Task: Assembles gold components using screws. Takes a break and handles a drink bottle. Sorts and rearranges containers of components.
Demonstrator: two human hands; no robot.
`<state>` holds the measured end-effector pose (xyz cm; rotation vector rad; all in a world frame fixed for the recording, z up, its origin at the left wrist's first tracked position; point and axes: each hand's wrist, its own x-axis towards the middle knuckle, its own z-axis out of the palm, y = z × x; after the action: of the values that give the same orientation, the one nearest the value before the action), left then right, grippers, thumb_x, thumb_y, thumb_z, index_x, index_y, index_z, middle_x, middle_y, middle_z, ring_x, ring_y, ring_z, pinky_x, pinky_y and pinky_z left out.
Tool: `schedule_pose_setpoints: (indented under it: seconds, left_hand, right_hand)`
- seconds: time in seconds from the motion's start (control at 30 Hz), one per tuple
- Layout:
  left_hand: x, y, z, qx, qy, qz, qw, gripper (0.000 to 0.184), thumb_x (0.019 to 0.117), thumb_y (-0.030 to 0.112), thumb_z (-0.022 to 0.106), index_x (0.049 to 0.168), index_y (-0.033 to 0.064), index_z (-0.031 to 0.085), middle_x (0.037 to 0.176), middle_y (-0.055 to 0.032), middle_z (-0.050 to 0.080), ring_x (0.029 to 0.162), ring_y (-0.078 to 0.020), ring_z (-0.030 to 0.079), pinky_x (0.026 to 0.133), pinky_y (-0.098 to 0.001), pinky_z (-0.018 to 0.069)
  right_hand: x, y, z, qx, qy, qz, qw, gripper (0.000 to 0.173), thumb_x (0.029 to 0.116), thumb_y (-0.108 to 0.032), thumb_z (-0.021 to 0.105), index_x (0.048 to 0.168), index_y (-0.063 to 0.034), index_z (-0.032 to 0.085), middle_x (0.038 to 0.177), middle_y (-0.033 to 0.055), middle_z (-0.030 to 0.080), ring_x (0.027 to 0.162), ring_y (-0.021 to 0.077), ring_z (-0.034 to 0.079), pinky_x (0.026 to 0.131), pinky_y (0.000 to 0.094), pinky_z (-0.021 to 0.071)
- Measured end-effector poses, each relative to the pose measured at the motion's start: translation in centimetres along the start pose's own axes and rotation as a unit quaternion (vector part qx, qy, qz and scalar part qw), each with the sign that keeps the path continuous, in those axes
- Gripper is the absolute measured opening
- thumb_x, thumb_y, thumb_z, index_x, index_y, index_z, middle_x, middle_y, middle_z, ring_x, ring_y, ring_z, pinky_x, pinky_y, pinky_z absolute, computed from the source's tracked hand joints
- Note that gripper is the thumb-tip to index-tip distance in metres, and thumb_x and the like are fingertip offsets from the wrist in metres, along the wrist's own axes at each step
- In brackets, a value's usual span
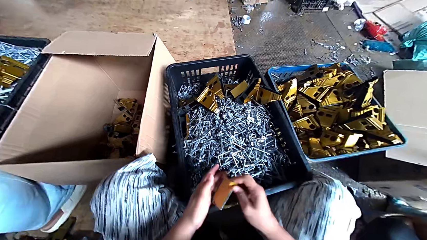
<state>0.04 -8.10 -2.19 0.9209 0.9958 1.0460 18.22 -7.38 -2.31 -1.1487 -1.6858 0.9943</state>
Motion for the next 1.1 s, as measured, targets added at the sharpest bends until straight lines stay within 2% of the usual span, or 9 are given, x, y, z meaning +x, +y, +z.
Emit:
schedule_pose_setpoints:
  seconds: [0.07,0.17,0.33,0.43,0.6,0.73,0.87,1.0,1.1]
  left_hand:
    - [-1.2,1.5,-1.2,0.059,-0.004,0.017,0.998,0.075,0.1077,0.051,0.022,0.151,-0.0084,0.038,0.148,-0.0186,0.055,0.137,-0.0232,0.053,0.114,-0.0406,0.0424]
    - [-2.9,2.6,-2.8,0.165,-0.042,0.034,0.985,0.052,0.1072,0.034,0.041,0.136,-0.0058,0.058,0.133,-0.0154,0.066,0.123,-0.0221,0.064,0.106,-0.0413,0.0523]
    - [-4.7,1.2,-2.7,0.246,-0.086,0.042,0.964,0.04,0.0994,0.02,0.059,0.133,-0.0016,0.064,0.131,-0.0132,0.068,0.121,-0.0162,0.065,0.105,-0.0349,0.0534]
    - [-4.7,-0.5,-2.4,0.226,-0.067,0.087,0.968,0.038,0.1068,0.02,0.046,0.13,-0.0037,0.065,0.13,-0.0133,0.068,0.124,-0.0161,0.063,0.109,-0.0363,0.05]
    - [-3.5,-3.0,-1.2,0.193,-0.041,0.187,0.962,0.05,0.1106,0.025,0.032,0.137,-0.0102,0.056,0.131,-0.0207,0.064,0.126,-0.0229,0.061,0.11,-0.0403,0.048]
    - [-4.1,-4.0,0.7,0.157,0.032,0.211,0.964,0.05,0.1112,0.024,0.028,0.134,-0.0093,0.058,0.123,-0.0175,0.065,0.117,-0.0189,0.062,0.106,-0.036,0.0492]
    - [-4.8,-4.6,1.6,0.127,0.097,0.202,0.966,0.058,0.1118,0.033,0.024,0.132,-0.0073,0.06,0.115,-0.0117,0.066,0.11,-0.0124,0.061,0.103,-0.0288,0.048]
    - [-5.1,-5.1,1.1,0.101,0.108,0.193,0.97,0.066,0.1102,0.048,0.024,0.129,-0.0026,0.063,0.108,-0.005,0.066,0.104,-0.0068,0.06,0.098,-0.024,0.0483]
    - [-5.2,-5.4,0.7,0.096,0.092,0.203,0.97,0.065,0.1103,0.049,0.024,0.129,-0.0001,0.063,0.108,-0.0032,0.064,0.104,-0.0053,0.059,0.097,-0.0231,0.0476]
  right_hand:
    - [-1.0,-0.1,-1.2,0.128,0.049,0.007,0.99,0.017,0.0969,0.001,0.052,0.107,-0.0024,0.065,0.102,-0.0025,0.071,0.095,0.003,0.067,0.088,0.0251,0.0579]
    - [-2.2,0.0,-1.9,0.228,0.072,0.002,0.971,0.024,0.098,0.004,0.047,0.109,-0.0071,0.065,0.102,-0.0043,0.072,0.094,0.0039,0.068,0.086,0.0242,0.0576]
    - [-3.9,0.4,-1.4,0.121,0.068,-0.07,0.988,0.017,0.1003,-0.009,0.056,0.11,-0.012,0.069,0.107,-0.004,0.069,0.104,0.0053,0.064,0.095,0.025,0.0539]
    - [-4.6,0.9,-0.4,-0.066,0.05,-0.156,0.984,0.018,0.1045,-0.027,0.054,0.105,-0.0167,0.069,0.101,-0.002,0.072,0.103,0.012,0.061,0.096,0.034,0.0442]
    - [-5.6,1.1,1.8,-0.211,0.036,-0.225,0.951,0.019,0.1037,-0.024,0.05,0.105,-0.0214,0.068,0.101,-0.0035,0.072,0.1,0.0168,0.059,0.093,0.0374,0.0411]
    - [-5.5,0.0,2.7,-0.255,0.02,-0.236,0.938,0.019,0.1004,-0.018,0.05,0.106,-0.0215,0.068,0.101,-0.0027,0.071,0.096,0.018,0.059,0.089,0.0376,0.0408]
    - [-5.4,-1.2,3.3,-0.28,-0.003,-0.22,0.934,0.018,0.1035,-0.03,0.053,0.106,-0.021,0.068,0.1,-0.0028,0.072,0.094,0.0178,0.061,0.087,0.0367,0.0422]
    - [-5.4,-1.8,4.3,-0.294,0.018,-0.229,0.928,0.016,0.0989,-0.017,0.057,0.102,-0.0201,0.071,0.096,-0.0039,0.074,0.093,0.0167,0.061,0.086,0.0355,0.0411]
    - [-5.5,-2.0,4.5,-0.304,0.019,-0.23,0.924,0.021,0.0979,-0.013,0.052,0.099,-0.0206,0.072,0.094,-0.005,0.074,0.09,0.0157,0.06,0.086,0.0347,0.0393]
